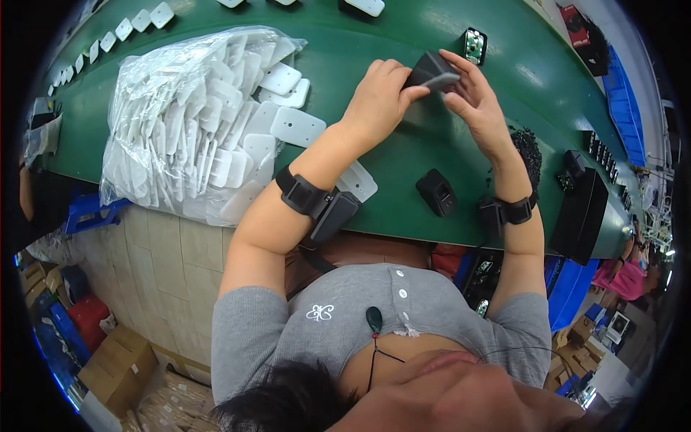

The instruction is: Assembling small electronic casings by inserting internal components.

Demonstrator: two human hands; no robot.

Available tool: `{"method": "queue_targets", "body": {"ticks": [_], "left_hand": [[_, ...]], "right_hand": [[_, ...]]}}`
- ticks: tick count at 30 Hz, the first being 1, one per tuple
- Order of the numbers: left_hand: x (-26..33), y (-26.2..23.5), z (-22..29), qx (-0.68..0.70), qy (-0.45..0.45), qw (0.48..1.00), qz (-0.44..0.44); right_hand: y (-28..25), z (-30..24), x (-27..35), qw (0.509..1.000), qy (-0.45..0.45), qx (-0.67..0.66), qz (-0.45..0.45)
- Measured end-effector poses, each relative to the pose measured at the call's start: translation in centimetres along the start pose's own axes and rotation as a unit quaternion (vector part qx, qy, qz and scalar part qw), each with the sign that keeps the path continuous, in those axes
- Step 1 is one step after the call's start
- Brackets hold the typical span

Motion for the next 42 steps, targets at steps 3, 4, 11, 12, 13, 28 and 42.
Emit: {"method": "queue_targets", "body": {"ticks": [3,4,11,12,13,28,42], "left_hand": [[-0.3,0.3,-1.7,0.046,-0.066,0.997,-0.007],[-0.5,0.2,-1.9,0.053,-0.08,0.995,0.004],[0.3,-0.6,-3.0,0.148,-0.235,0.956,0.094],[0.3,-0.7,-2.4,0.113,-0.178,0.972,0.101],[0.6,-0.6,-2.3,0.112,-0.179,0.972,0.102],[1.1,0.9,0.0,0.044,-0.082,0.995,0.032],[2.1,-0.3,-0.9,-0.038,-0.012,0.998,0.045]], "right_hand": [[1.1,1.3,-1.0,0.992,0.03,-0.122,0.009],[1.2,1.8,-1.7,0.989,0.041,-0.143,0.017],[0.4,1.4,-9.5,0.996,-0.073,0.055,0.002],[0.4,1.7,-11.0,0.99,-0.071,0.117,-0.024],[0.3,2.3,-12.2,0.98,-0.068,0.179,-0.05],[4.8,-7.6,-8.6,0.784,-0.373,0.492,0.066],[21.9,-5.9,1.4,0.811,-0.343,0.431,-0.197]]}}
Point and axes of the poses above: each hand's wrist, its own x-axis away from the middle knuckle, its own y-axis out of the palm, z = x × y, the point moved 8 cm from there along -x, towards the middle knuckle, and after that the axes turned 8 degrees about z, right-handed, at the moved point
